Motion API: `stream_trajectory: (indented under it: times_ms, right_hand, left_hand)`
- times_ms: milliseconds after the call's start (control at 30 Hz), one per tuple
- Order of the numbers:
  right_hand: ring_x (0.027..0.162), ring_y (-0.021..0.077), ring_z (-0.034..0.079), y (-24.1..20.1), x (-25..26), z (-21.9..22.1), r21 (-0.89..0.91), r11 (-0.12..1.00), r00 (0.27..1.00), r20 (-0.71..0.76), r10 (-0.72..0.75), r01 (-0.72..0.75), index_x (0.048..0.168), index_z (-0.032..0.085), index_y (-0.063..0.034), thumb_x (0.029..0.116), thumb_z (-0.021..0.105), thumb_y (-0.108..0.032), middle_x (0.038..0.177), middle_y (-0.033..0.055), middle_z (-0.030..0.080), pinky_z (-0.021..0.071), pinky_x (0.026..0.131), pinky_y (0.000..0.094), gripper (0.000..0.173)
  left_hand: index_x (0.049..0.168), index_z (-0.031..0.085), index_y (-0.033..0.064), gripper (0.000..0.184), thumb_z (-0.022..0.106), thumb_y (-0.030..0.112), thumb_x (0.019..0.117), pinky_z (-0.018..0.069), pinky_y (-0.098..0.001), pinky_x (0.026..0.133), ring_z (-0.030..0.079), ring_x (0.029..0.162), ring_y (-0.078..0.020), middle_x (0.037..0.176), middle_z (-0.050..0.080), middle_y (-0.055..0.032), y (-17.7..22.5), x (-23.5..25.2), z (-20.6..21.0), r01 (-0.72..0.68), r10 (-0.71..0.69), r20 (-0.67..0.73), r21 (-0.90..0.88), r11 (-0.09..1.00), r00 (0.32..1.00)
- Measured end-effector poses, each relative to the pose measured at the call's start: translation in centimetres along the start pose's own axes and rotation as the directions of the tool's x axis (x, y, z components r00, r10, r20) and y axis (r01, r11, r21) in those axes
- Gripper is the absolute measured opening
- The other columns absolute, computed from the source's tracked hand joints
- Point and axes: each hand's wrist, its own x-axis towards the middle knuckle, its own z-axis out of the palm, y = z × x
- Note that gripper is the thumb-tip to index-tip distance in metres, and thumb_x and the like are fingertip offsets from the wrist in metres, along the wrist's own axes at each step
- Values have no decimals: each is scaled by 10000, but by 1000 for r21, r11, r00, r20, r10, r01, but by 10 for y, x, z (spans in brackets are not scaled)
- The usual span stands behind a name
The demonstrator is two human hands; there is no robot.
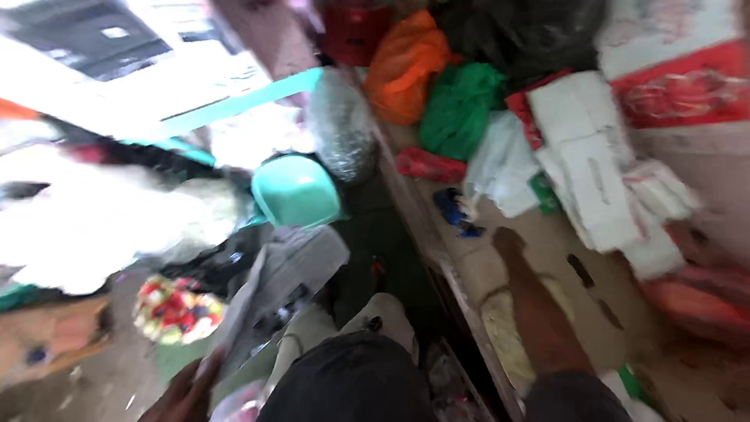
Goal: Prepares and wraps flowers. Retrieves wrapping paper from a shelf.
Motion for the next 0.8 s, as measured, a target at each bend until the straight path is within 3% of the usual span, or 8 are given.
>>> stream_trajectory:
  times_ms: [100,167,267,400,467,533,667,800]
  right_hand:
    - [1230,485,581,-31,-20,-43,207,920,934,-208,-290,332,1272,611,99,1049,560,-264,1292,337,606,442,1037,664,429]
    - [988,364,660,-95,-89,-76,414,731,840,-298,-454,542,1208,637,70,1040,587,-293,1119,264,668,533,879,571,403]
    - [764,123,640,-220,-229,-78,633,417,700,-292,-652,652,1188,648,33,1034,597,-233,972,99,674,579,698,345,312]
    - [613,60,580,-377,-382,-35,828,-46,280,-241,-929,559,995,668,-28,978,627,-127,773,-13,646,532,589,251,109]
    - [599,71,566,-439,-452,-9,848,-66,114,-147,-983,526,973,688,-41,974,659,-141,766,5,644,516,571,249,104]
    - [586,82,562,-492,-511,29,790,44,57,11,-998,612,966,703,-46,984,685,-217,757,25,650,497,553,245,172]
    - [775,171,670,-586,-580,150,364,209,122,248,-961,908,1007,727,-40,982,666,-368,878,80,706,565,765,388,335]
    - [907,269,681,-656,-648,251,107,234,171,415,-894,966,1025,726,-6,975,668,-438,982,160,709,541,863,496,439]
  left_hand:
    - [1413,627,281,520,553,36,960,546,-648,692,704,890,-485,1262,662,-262,4,-5,1,64,-53,-138,78,995,989]
    - [1466,558,360,653,565,-8,927,551,-626,716,703,915,-478,1308,646,-249,-3,0,-2,97,-82,-135,106,990,987]
    - [1495,524,340,694,595,-10,900,548,-612,702,695,917,-488,1318,627,-277,-25,8,-4,91,-76,-159,90,992,984]
    - [1526,484,310,741,655,-1,876,550,-600,729,685,955,-499,1335,601,-306,-77,0,-7,165,-150,-156,92,982,976]
    - [1548,449,312,774,655,-3,871,545,-596,754,672,992,-499,1362,579,-307,-117,-12,-4,233,-223,-134,71,970,966]
    - [1536,472,288,752,653,1,866,544,-598,734,671,978,-504,1349,587,-311,-162,-31,7,280,-272,-186,18,960,944]
    - [1540,466,287,748,656,31,863,551,-585,721,676,972,-488,1368,585,-286,-251,-75,20,444,-452,-210,-87,892,867]
    - [1524,485,305,692,602,28,900,549,-579,775,677,1017,-469,1380,587,-265,-321,-133,33,640,-684,-210,-244,729,698]
